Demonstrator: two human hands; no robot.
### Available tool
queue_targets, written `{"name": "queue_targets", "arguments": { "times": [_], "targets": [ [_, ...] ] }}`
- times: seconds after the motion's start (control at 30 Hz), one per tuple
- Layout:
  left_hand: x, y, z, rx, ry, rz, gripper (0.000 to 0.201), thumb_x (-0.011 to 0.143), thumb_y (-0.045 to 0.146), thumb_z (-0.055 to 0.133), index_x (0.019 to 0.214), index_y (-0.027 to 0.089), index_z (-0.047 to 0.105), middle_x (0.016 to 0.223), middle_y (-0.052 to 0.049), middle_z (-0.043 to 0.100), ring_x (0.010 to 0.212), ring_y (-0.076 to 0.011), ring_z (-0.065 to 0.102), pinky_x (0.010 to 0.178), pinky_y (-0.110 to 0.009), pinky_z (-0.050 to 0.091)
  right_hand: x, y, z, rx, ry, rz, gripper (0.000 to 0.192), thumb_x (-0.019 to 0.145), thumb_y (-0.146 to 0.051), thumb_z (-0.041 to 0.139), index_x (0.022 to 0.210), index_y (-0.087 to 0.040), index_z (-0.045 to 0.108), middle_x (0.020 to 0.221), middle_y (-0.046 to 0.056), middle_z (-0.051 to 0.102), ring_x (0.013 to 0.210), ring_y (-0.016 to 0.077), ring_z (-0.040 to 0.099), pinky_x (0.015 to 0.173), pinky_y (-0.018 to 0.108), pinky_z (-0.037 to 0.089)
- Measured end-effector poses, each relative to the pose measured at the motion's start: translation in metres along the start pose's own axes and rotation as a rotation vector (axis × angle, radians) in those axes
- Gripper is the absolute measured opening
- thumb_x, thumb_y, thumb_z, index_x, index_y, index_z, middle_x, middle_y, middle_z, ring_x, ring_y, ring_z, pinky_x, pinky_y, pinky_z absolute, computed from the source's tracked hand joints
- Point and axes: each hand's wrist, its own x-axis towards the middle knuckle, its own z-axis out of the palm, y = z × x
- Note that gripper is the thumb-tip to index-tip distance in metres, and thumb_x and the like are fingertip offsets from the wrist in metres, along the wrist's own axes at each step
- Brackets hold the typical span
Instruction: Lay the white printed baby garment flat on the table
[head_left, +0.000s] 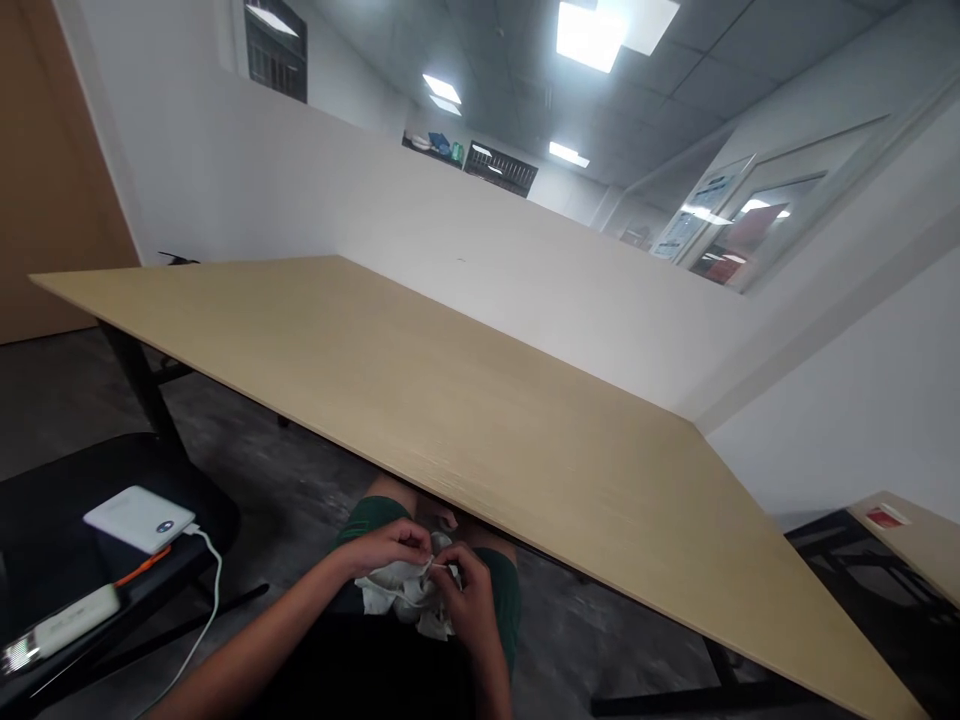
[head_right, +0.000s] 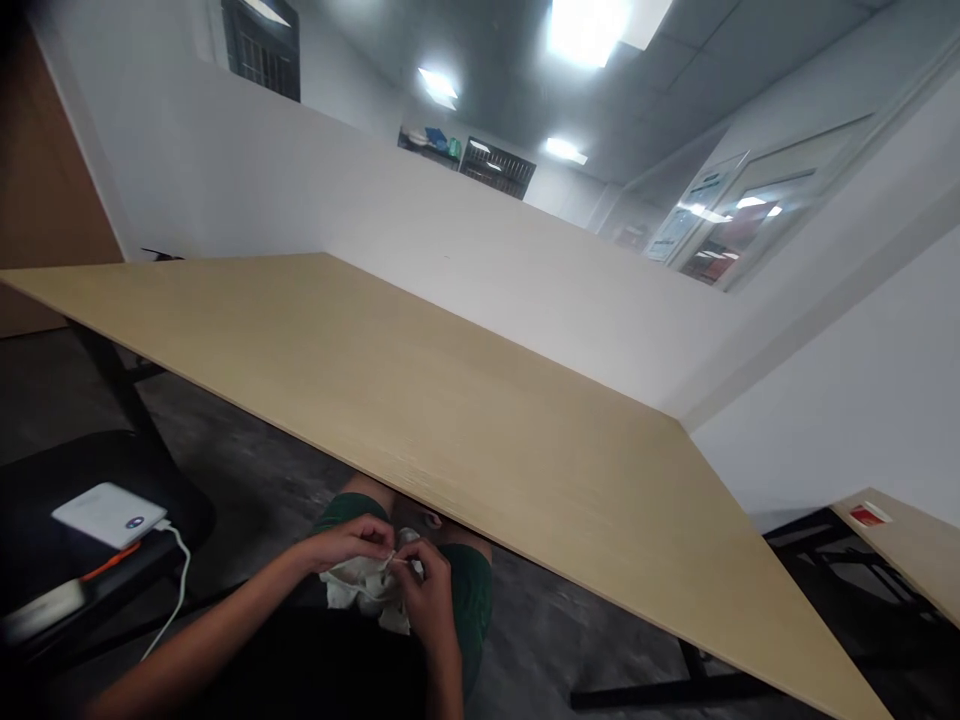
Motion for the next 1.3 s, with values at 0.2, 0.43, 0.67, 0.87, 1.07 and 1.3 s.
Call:
{"name": "queue_targets", "arguments": {
  "times": [0.2, 0.43, 0.67, 0.87, 1.07, 1.3],
  "targets": [
    [0.002, 0.01, 0.008, 0.047, 0.028, 0.087, 0.023, 0.088, 0.039, 0.062, 0.082, 0.017, 0.065, 0.083, -0.001, 0.065, 0.086, -0.0192, 0.058, 0.081, -0.027, 0.044, -0.001, -0.001, -0.004, -0.011, -0.021, -0.001, 0.012, 0.09, -0.027, 0.066, 0.081, -0.019, 0.068, 0.082, 0.003, 0.07, 0.078, 0.0182, 0.063, 0.074, 0.027, 0.047],
    [-0.002, 0.005, -0.002, 0.066, -0.01, 0.1, 0.032, 0.09, 0.047, 0.064, 0.084, 0.016, 0.066, 0.077, 0.0, 0.061, 0.075, -0.0157, 0.053, 0.069, -0.024, 0.039, -0.001, 0.008, 0.003, -0.071, 0.056, -0.12, 0.012, 0.094, -0.027, 0.065, 0.085, -0.02, 0.068, 0.085, 0.005, 0.071, 0.081, 0.0192, 0.066, 0.075, 0.028, 0.05],
    [0.001, -0.003, 0.0, 0.047, 0.01, 0.086, 0.039, 0.087, 0.054, 0.067, 0.085, 0.015, 0.068, 0.077, -0.001, 0.062, 0.076, -0.0165, 0.054, 0.068, -0.025, 0.041, -0.003, 0.009, 0.006, -0.083, 0.123, -0.129, 0.013, 0.096, -0.027, 0.064, 0.087, -0.02, 0.071, 0.088, 0.007, 0.071, 0.084, 0.0206, 0.068, 0.076, 0.03, 0.052],
    [0.006, -0.001, 0.006, 0.046, 0.045, 0.099, 0.039, 0.09, 0.052, 0.061, 0.077, 0.015, 0.066, 0.074, -0.001, 0.062, 0.074, -0.0164, 0.053, 0.069, -0.025, 0.041, -0.001, 0.007, 0.001, -0.088, 0.122, -0.135, 0.011, 0.095, -0.025, 0.066, 0.088, -0.021, 0.073, 0.087, 0.006, 0.073, 0.084, 0.0207, 0.068, 0.076, 0.031, 0.053],
    [0.005, -0.017, -0.002, 0.068, -0.008, 0.057, 0.026, 0.085, 0.039, 0.067, 0.078, 0.015, 0.073, 0.074, -0.001, 0.067, 0.076, -0.0184, 0.057, 0.07, -0.027, 0.042, -0.002, 0.005, -0.001, -0.119, 0.01, -0.165, 0.014, 0.095, -0.022, 0.065, 0.086, -0.022, 0.076, 0.087, 0.006, 0.074, 0.083, 0.0203, 0.069, 0.077, 0.03, 0.054],
    [0.007, -0.043, 0.028, 0.04, -0.03, -0.078, 0.037, 0.085, 0.042, 0.072, 0.063, 0.016, 0.058, 0.06, 0.005, 0.051, 0.06, -0.0136, 0.048, 0.063, -0.028, 0.043, -0.003, 0.012, 0.007, 0.226, 0.03, 0.081, 0.018, 0.089, -0.037, 0.075, 0.083, -0.02, 0.074, 0.086, 0.006, 0.072, 0.083, 0.0205, 0.066, 0.079, 0.031, 0.052]
  ]
}}
